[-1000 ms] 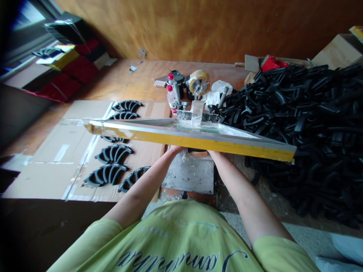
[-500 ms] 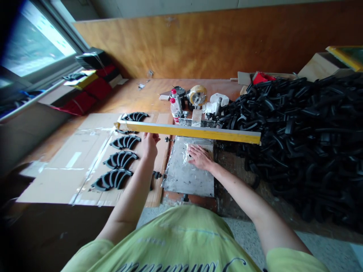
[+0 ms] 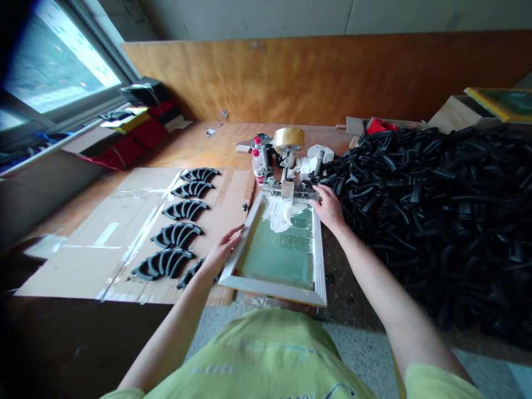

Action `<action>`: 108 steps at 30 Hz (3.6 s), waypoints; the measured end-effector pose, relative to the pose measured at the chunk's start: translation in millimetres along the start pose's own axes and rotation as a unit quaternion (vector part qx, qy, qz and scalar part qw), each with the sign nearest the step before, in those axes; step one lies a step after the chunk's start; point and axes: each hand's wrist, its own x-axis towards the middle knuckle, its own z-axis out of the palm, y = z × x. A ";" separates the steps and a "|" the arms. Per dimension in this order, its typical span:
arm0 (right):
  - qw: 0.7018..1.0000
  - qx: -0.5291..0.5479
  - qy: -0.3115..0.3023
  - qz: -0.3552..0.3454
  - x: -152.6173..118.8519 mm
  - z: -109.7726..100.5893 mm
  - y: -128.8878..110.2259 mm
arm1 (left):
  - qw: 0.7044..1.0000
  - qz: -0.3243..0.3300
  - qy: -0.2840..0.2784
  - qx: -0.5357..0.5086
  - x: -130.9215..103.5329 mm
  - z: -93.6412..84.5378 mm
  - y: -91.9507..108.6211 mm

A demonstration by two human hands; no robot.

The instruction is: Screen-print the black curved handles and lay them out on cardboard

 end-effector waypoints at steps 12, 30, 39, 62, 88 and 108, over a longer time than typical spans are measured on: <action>0.950 -0.179 -0.235 -0.101 2.6 70.3 -69.8 | 0.996 -0.006 0.077 0.049 19.0 9.1 -68.7; 0.923 -0.031 -0.270 -0.274 -36.3 41.7 -62.2 | 0.997 -0.012 0.062 0.041 19.5 7.3 -69.6; 0.987 -0.073 -0.135 -0.038 64.3 23.5 -61.9 | 1.000 -0.005 0.013 -0.026 -5.0 0.7 7.0; 0.984 0.002 -0.143 -0.107 -71.3 33.7 -58.6 | 0.992 -0.061 -0.093 -0.060 -16.7 65.3 -10.1; 0.972 0.107 0.027 -0.209 -147.7 -0.8 -111.6 | 0.994 0.070 -0.086 -0.001 -38.5 108.6 27.7; 0.982 0.167 -0.022 0.089 75.5 47.1 106.1 | 0.978 -0.147 0.058 0.138 -17.7 106.0 -63.4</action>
